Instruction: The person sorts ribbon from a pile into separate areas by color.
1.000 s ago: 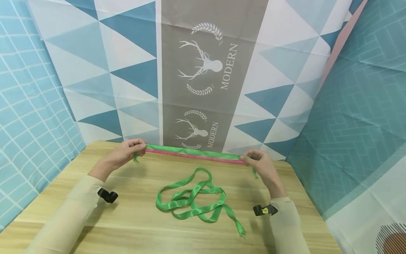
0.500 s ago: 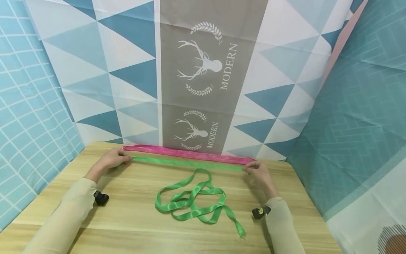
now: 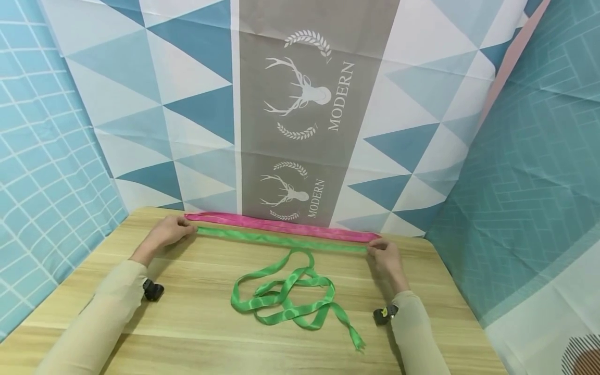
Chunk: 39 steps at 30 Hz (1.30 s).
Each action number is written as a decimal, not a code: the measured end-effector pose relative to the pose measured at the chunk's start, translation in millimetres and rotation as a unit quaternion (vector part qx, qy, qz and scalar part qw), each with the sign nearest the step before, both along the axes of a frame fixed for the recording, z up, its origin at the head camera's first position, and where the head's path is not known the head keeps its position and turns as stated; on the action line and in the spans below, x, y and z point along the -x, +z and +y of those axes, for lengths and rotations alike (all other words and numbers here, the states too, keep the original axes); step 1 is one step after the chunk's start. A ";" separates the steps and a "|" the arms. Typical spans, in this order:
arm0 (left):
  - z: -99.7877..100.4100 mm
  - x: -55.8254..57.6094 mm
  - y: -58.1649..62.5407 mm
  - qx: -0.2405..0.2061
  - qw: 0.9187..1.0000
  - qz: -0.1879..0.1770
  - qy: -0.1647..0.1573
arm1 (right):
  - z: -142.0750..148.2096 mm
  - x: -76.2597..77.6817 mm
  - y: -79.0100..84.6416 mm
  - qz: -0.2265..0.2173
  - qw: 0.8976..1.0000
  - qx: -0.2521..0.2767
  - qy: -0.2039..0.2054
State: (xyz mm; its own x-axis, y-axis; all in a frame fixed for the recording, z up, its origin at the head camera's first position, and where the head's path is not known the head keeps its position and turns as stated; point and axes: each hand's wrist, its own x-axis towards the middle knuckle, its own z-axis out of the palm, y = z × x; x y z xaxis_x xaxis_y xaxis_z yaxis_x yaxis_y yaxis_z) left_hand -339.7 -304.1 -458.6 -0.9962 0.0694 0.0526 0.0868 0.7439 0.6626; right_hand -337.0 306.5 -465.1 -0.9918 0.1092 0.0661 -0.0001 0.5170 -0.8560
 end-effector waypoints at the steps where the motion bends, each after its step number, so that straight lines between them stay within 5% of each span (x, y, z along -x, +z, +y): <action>1: 1.3 -0.3 0.3 -0.005 1.000 0.000 0.000 | -0.3 0.5 -1.1 0.002 1.000 0.000 -0.007; 6: 5.6 -3.1 -1.5 0.001 1.000 -0.003 -0.003 | -2.7 -0.5 -4.5 0.003 0.999 -0.045 -0.003; 12: 2.3 -12.2 -3.0 0.027 0.999 -0.021 -0.006 | -5.2 -6.7 -2.0 -0.032 0.989 -0.133 0.048; 22: -16.2 -37.4 1.0 0.046 0.997 -0.049 -0.038 | -8.0 -27.4 12.8 -0.071 0.975 -0.166 0.127; 28: -17.5 -39.9 10.1 0.080 0.995 -0.052 -0.010 | -12.3 -40.8 40.0 -0.064 0.966 -0.227 0.107; 32: -6.8 -41.7 25.7 0.126 0.992 -0.019 -0.005 | -25.5 -49.9 68.1 -0.028 0.965 -0.234 0.111; 35: 14.7 -45.6 41.9 0.129 0.991 0.028 -0.038 | -38.2 -56.2 84.9 -0.004 0.962 -0.237 0.139; 39: 59.5 -53.2 55.0 0.062 0.988 0.061 -0.128 | -56.7 -64.2 93.5 0.003 0.952 -0.243 0.185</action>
